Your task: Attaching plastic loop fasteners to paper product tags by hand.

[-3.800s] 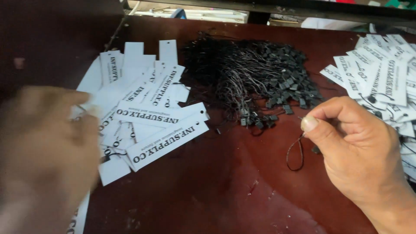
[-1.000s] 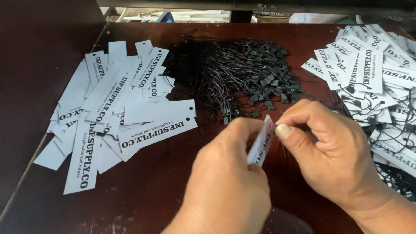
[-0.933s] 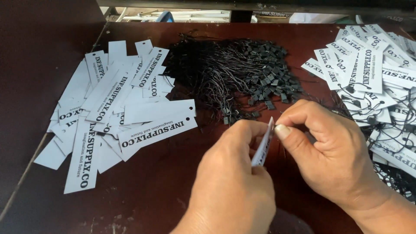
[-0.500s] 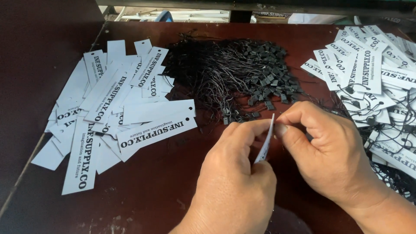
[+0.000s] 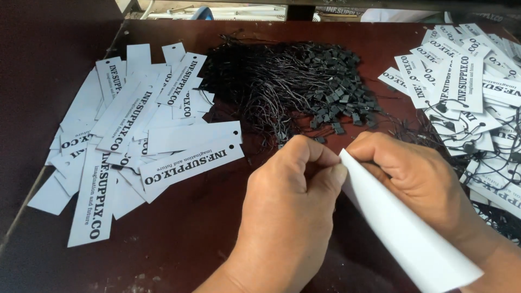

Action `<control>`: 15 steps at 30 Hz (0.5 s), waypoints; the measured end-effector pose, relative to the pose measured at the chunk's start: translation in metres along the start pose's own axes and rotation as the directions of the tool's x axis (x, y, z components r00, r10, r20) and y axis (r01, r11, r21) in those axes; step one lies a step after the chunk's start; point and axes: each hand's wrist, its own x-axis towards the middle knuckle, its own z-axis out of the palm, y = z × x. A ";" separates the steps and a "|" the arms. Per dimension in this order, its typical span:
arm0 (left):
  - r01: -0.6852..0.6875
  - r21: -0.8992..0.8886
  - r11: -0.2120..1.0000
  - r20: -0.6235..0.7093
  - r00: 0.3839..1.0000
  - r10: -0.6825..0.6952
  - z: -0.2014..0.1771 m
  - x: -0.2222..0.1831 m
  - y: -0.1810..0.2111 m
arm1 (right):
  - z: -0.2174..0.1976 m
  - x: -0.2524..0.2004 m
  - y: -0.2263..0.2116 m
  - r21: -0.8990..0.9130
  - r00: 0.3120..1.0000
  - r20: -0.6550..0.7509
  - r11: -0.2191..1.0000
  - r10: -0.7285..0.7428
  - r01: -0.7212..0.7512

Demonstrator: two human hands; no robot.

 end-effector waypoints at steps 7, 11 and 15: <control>-0.483 0.148 0.863 -0.145 0.853 0.502 0.020 0.023 -0.026 | -0.001 0.001 0.011 -0.010 0.995 -0.009 0.995 -0.102 0.102; -0.587 0.218 0.780 -0.166 0.765 0.622 0.026 0.031 -0.029 | 0.007 0.001 0.008 -0.058 0.995 -0.088 0.997 0.046 -0.051; -0.558 0.226 0.798 -0.115 0.798 0.591 0.026 0.031 -0.026 | 0.008 0.004 -0.009 -0.072 0.984 -0.130 0.989 0.121 -0.131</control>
